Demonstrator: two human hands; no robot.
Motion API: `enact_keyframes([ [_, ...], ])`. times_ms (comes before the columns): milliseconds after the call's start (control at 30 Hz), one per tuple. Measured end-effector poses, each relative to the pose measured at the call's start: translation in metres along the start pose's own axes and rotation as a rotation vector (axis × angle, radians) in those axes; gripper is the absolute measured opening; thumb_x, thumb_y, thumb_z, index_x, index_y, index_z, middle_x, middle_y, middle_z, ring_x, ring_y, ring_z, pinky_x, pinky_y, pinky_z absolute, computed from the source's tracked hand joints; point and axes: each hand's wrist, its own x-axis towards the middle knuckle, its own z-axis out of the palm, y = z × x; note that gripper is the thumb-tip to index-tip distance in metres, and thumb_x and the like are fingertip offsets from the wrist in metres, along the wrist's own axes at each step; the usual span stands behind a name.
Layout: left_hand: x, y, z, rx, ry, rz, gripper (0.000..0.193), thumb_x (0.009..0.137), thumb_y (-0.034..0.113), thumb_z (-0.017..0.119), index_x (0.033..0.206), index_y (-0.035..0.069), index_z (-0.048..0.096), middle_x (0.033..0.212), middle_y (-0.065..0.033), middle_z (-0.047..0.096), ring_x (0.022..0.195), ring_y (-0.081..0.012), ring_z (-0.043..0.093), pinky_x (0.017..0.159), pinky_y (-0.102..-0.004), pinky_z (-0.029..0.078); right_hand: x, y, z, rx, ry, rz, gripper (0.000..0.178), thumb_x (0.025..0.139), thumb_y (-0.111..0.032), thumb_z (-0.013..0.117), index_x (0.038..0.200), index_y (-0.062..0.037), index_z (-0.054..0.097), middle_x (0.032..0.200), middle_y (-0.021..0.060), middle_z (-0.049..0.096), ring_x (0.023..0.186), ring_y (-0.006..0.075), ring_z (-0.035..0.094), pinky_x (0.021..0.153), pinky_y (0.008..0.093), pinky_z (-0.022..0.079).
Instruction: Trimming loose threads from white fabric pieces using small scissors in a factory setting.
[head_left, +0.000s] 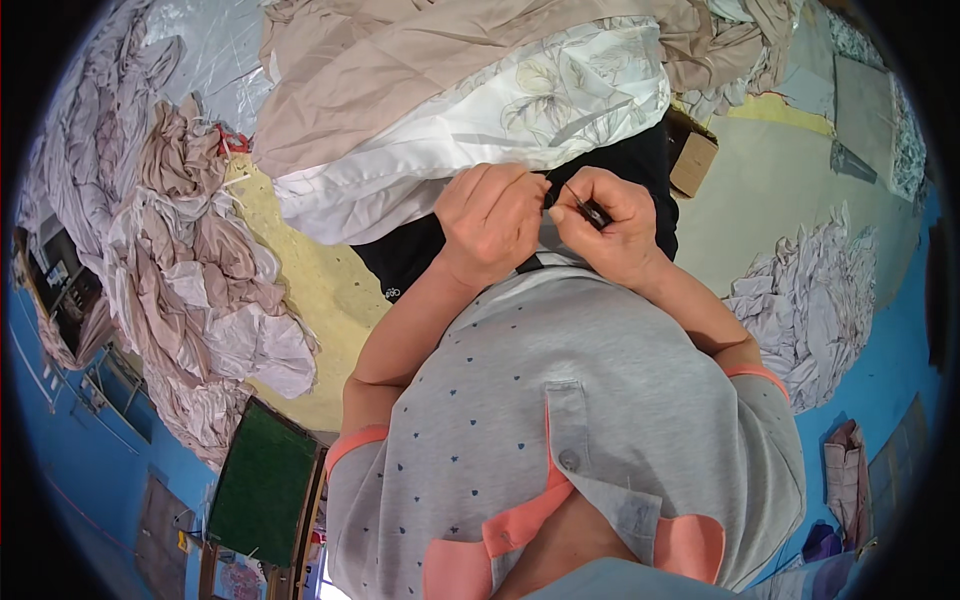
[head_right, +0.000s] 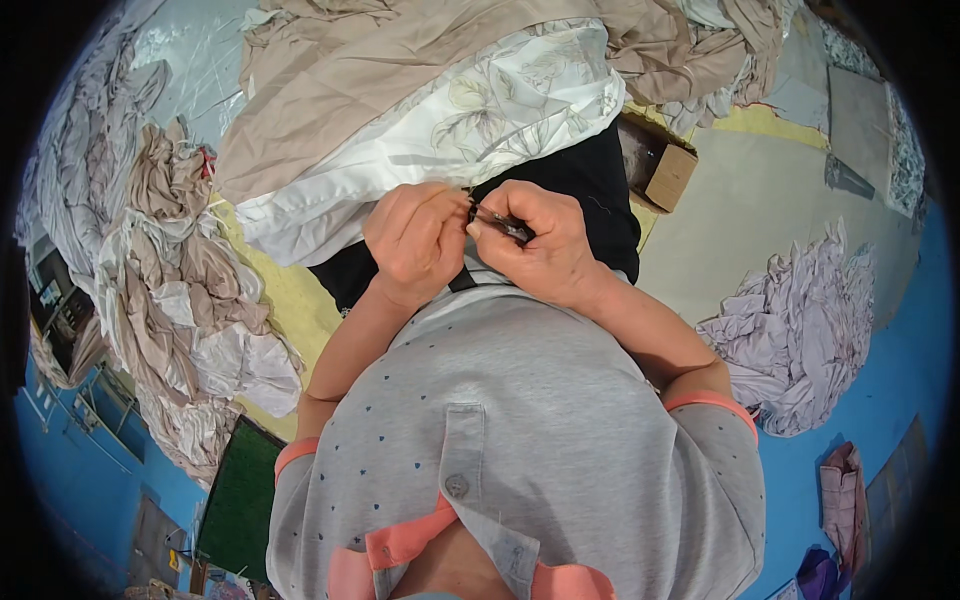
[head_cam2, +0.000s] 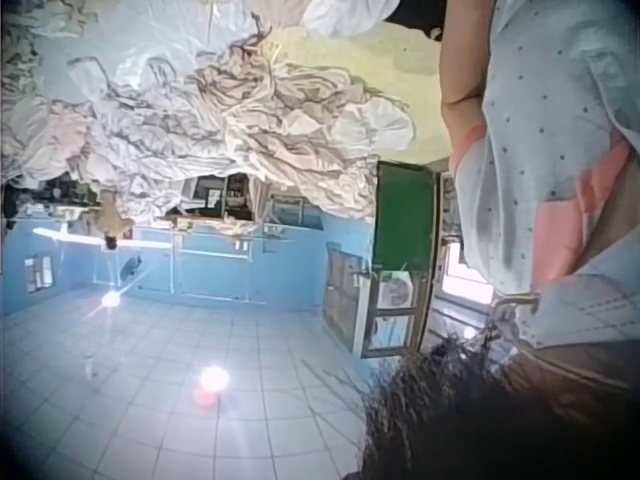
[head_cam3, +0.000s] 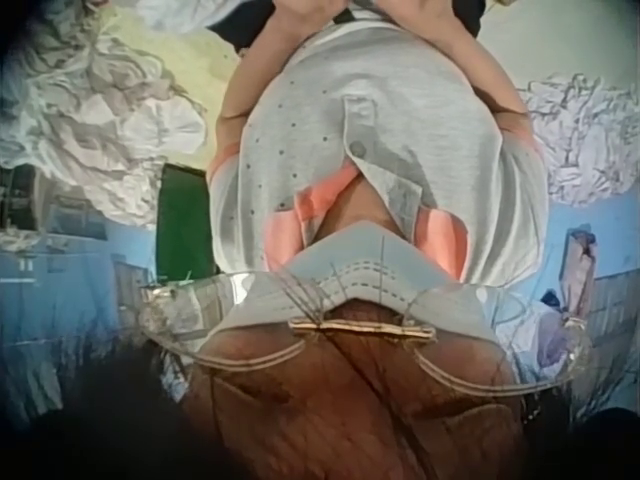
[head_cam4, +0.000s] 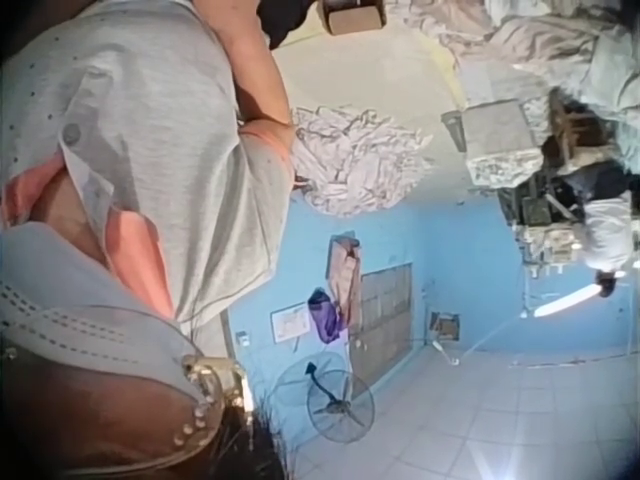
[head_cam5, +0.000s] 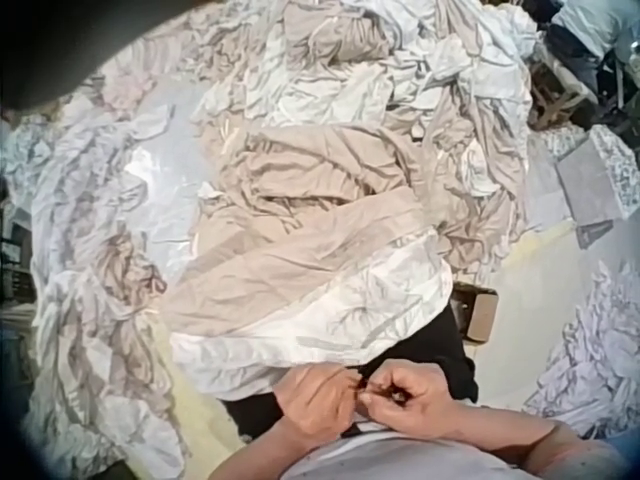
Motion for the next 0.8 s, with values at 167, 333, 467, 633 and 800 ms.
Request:
enact_keyframes([
  [167,-0.008,0.001,-0.006,0.006,0.011,-0.051,0.011,0.070,-0.003,0.069,0.077,0.001,0.061,0.074,-0.0106,0.062,0.062,-0.0258,0.059,0.054,-0.0318,0.046,-0.009,0.005,-0.010,0.277,-0.064,0.401,0.024,0.095,-0.020,0.051,0.093,0.0018,0.061,0.067,-0.0032,0.051,0.062,0.0044,0.042,0.057,0.0191,0.036],
  [333,-0.015,-0.001,-0.004,0.016,0.019,-0.041,0.014,0.066,0.000,0.068,0.078,0.003,0.062,0.076,-0.0088,0.060,0.064,-0.0242,0.059,0.057,-0.0320,0.046,-0.006,0.011,-0.024,0.320,-0.274,0.555,0.034,0.098,-0.028,0.050,0.095,0.0021,0.064,0.064,-0.0036,0.050,0.057,0.0030,0.039,0.051,0.0188,0.031],
  [467,-0.015,0.000,-0.004,0.009,0.008,-0.041,0.014,0.066,0.001,0.068,0.078,0.003,0.062,0.076,-0.0085,0.060,0.064,-0.0244,0.059,0.057,-0.0322,0.046,0.002,0.013,-0.026,0.497,-0.299,0.727,0.033,0.097,-0.028,0.052,0.093,0.0006,0.067,0.061,-0.0046,0.050,0.051,0.0007,0.036,0.044,0.0185,0.024],
  [633,-0.018,0.000,-0.004,0.005,-0.003,-0.041,0.014,0.066,0.001,0.068,0.078,0.003,0.061,0.076,-0.0084,0.059,0.064,-0.0246,0.059,0.056,-0.0324,0.046,0.008,0.010,-0.026,0.468,-0.292,0.737,0.034,0.095,-0.030,0.056,0.084,-0.0009,0.069,0.056,-0.0056,0.048,0.052,0.0014,0.036,0.046,0.0192,0.027],
  [800,-0.014,0.003,-0.005,-0.024,0.007,-0.043,0.014,0.065,-0.005,0.070,0.074,0.001,0.061,0.071,-0.0102,0.060,0.059,-0.0255,0.058,0.052,-0.0317,0.045,0.010,0.010,-0.026,0.424,-0.260,0.707,0.034,0.094,-0.030,0.057,0.082,-0.0008,0.069,0.055,-0.0052,0.048,0.052,0.0019,0.037,0.047,0.0196,0.027],
])
